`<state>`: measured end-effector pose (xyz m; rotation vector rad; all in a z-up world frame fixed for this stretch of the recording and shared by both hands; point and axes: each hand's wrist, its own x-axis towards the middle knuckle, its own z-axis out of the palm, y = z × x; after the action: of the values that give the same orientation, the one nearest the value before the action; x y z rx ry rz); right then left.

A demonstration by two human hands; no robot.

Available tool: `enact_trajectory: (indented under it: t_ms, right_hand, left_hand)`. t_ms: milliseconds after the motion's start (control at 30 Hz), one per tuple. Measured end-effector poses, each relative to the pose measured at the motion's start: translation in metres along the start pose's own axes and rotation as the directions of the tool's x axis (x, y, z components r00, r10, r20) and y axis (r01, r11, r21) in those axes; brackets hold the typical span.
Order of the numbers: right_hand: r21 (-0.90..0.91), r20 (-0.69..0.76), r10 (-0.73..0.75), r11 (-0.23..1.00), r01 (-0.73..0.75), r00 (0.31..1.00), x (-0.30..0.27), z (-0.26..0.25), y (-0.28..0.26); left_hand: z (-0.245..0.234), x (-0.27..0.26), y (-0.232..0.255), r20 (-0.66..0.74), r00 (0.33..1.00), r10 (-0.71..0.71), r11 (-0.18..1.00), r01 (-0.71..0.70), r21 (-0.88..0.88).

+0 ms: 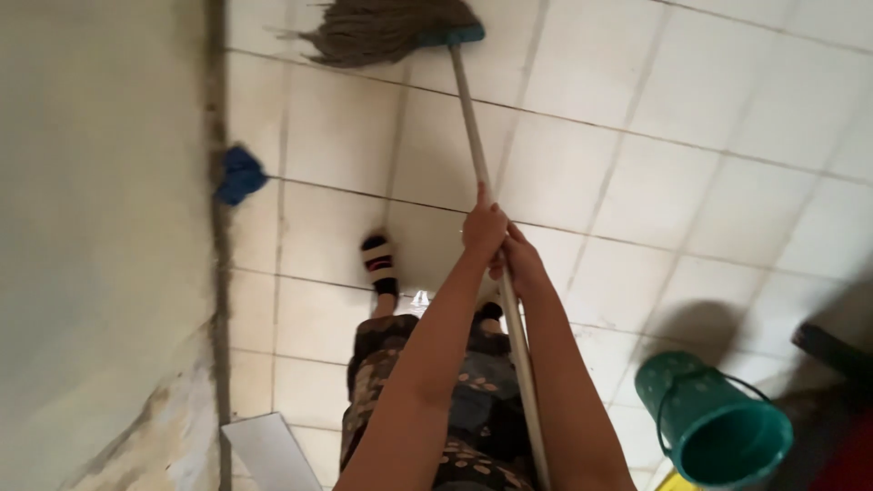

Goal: The person mops a tiled floor using a string mop and a green bucket of soapy water. They repeatedly dip the mop into the bucket, wring it by hand, and push the mop across the floor in short strokes, covering multiple areas of the room.

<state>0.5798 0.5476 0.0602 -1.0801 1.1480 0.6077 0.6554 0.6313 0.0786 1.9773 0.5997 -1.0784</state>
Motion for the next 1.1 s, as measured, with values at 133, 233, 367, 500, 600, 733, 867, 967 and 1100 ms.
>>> enact_trajectory:
  t_ms: [133, 233, 367, 500, 600, 733, 867, 967, 1100]
  right_hand:
    - [0.201, -0.056, -0.016, 0.979, 0.027, 0.998, 0.0, -0.121, -0.014]
    - [0.282, -0.07, -0.009, 0.959, 0.028, 0.998, -0.002, -0.209, -0.018]
    - [0.214, -0.196, -0.007, 0.976, 0.05, 0.981, -0.023, -0.277, -0.002]
    - [-0.014, -0.384, -0.057, 0.998, 0.056, 0.922, -0.035, -0.273, 0.027]
    - [-0.047, -0.369, -0.031, 0.999, 0.015, 0.929, -0.01, -0.258, 0.068]
    - [-0.089, -0.287, -0.039, 0.996, 0.014, 0.957, -0.031, -0.17, 0.075]
    - [-0.278, -0.141, -0.167, 0.953, 0.122, 0.976, -0.099, -0.044, 0.067]
    - [-0.336, -0.048, -0.197, 0.926, 0.17, 0.979, -0.067, 0.018, 0.116]
    - [-0.283, 0.035, -0.093, 0.954, 0.099, 0.995, -0.06, 0.115, 0.165]
  left_hand:
    - [0.106, -0.026, 0.061, 0.119, 0.991, 0.054, 0.994, -0.065, 0.085]
    - [0.164, -0.067, 0.107, 0.238, 0.961, 0.141, 0.979, -0.171, 0.114]
    - [0.256, -0.074, 0.099, 0.29, 0.937, 0.194, 0.947, -0.256, 0.193]
    - [0.27, -0.093, 0.079, 0.232, 0.965, 0.125, 0.967, -0.171, 0.191]
    - [0.242, -0.089, 0.051, 0.27, 0.956, 0.115, 0.961, -0.176, 0.213]
    - [0.158, -0.092, 0.006, 0.252, 0.952, 0.177, 0.971, -0.21, 0.113]
    - [0.066, -0.084, -0.052, 0.185, 0.98, 0.072, 0.995, -0.083, 0.051]
    - [0.008, -0.061, -0.114, 0.114, 0.993, 0.029, 0.999, -0.032, 0.021]
    - [-0.059, -0.027, -0.211, -0.013, 0.996, 0.084, 0.992, -0.082, 0.095]
